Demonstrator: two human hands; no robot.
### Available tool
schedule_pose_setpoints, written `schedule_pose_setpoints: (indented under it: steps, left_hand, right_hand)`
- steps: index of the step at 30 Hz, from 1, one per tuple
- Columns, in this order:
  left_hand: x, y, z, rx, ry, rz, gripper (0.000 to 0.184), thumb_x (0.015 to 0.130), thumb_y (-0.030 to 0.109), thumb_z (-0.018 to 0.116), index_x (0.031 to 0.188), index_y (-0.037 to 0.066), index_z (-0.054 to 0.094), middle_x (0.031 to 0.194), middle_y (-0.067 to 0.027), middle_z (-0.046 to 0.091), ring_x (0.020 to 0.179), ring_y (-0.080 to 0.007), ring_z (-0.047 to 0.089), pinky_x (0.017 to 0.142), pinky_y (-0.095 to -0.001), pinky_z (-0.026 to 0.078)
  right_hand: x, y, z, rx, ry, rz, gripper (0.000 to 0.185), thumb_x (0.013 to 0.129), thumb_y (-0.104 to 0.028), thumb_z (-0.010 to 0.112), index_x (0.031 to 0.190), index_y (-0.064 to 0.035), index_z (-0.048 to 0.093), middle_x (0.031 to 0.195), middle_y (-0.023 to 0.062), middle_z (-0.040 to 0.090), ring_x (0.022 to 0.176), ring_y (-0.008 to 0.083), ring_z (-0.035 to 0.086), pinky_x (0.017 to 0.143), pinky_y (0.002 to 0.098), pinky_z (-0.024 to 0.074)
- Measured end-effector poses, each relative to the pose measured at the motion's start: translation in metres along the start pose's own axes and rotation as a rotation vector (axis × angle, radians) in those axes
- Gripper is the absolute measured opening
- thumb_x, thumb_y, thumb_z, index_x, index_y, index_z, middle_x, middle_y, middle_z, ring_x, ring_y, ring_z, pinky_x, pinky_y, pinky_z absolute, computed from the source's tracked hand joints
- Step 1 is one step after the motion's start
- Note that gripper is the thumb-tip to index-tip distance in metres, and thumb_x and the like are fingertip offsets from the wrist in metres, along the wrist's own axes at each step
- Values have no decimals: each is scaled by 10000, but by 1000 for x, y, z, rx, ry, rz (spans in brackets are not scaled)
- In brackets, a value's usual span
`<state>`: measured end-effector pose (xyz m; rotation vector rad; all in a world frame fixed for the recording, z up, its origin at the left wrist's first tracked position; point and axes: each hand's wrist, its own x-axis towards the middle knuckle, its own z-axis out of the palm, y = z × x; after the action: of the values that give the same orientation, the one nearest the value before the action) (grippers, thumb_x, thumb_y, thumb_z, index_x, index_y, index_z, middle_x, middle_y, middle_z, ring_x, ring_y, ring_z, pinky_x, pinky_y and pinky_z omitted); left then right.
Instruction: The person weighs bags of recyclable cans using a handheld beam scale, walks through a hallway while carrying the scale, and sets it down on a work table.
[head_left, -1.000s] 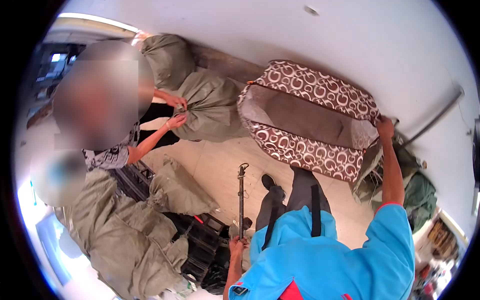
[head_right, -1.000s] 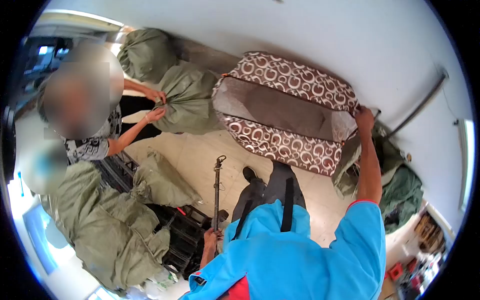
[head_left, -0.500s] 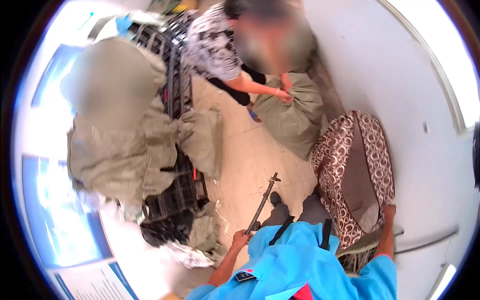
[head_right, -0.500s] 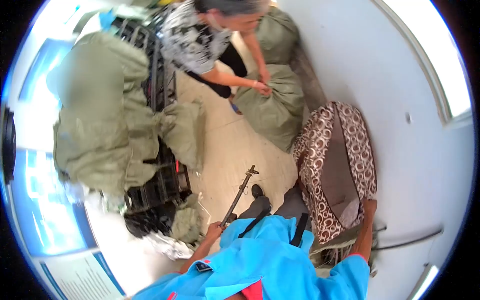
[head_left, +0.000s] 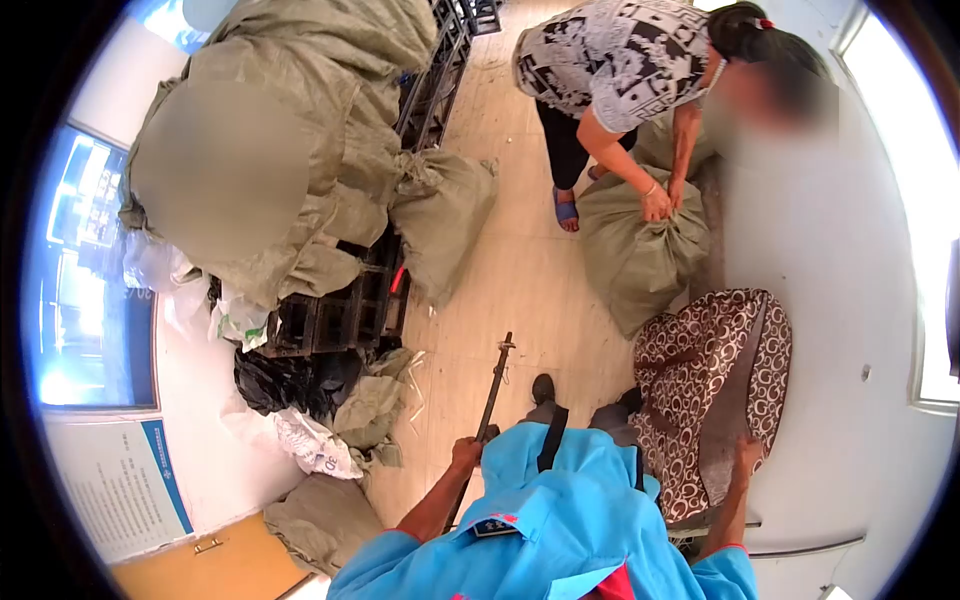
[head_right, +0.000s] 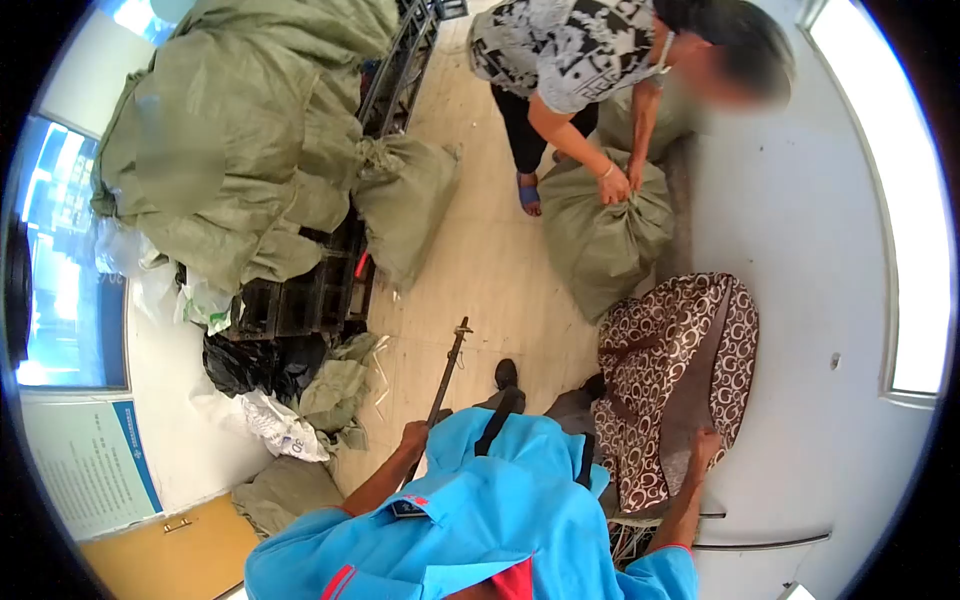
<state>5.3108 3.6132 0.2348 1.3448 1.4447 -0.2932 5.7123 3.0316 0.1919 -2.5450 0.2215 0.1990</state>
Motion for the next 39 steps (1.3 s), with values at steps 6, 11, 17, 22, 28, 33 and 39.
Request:
schedule_pose_setpoints:
  steps: [6,11,17,22,28,33,39]
  left_hand:
    - [35,-3,-42,-235,-10,-156,159,757,149,664,795,-6,654,659,-79,623,537,-186,630,489,-315,529]
    - [57,-10,-62,-165,65,-137,218,767,217,677,740,3,645,637,-100,638,547,-195,655,482,-318,537]
    - [63,40,-79,-258,109,-132,205,782,158,654,834,-41,654,696,-113,656,592,-200,667,494,-321,551]
    - [78,90,-85,-334,121,-100,161,789,128,636,835,-26,649,680,-100,639,603,-191,668,488,-320,546]
    - [90,177,-93,-439,146,-22,137,781,101,605,832,-21,639,674,-98,630,574,-182,640,420,-281,416]
    - [99,253,-108,-500,151,39,114,791,76,596,835,-24,629,641,-77,592,515,-166,599,395,-274,390]
    - [126,325,-133,-493,147,62,123,796,106,629,774,-12,601,608,-65,561,461,-137,524,388,-260,351]
  right_hand:
    - [-80,-67,87,268,-210,246,351,830,-253,664,570,-78,508,497,-29,415,407,97,415,356,273,310]
    - [-121,-105,91,406,-473,271,361,849,-211,628,569,-114,423,510,-12,371,413,109,340,389,309,274]
    - [-113,-66,133,798,-653,444,297,845,-257,653,713,-14,546,575,74,520,420,171,497,391,297,436]
    - [-78,-175,157,587,-752,319,343,892,-262,608,850,78,619,694,185,640,549,297,647,494,394,562]
    - [17,-268,248,447,-866,-206,147,806,-100,610,709,-19,685,688,96,674,573,209,635,503,363,490]
    - [90,-412,276,355,-917,-57,181,845,-66,580,834,105,638,709,168,648,574,242,655,479,357,517]
    - [145,-506,282,489,-877,179,236,894,-102,534,886,116,625,741,159,640,557,240,657,460,333,553]
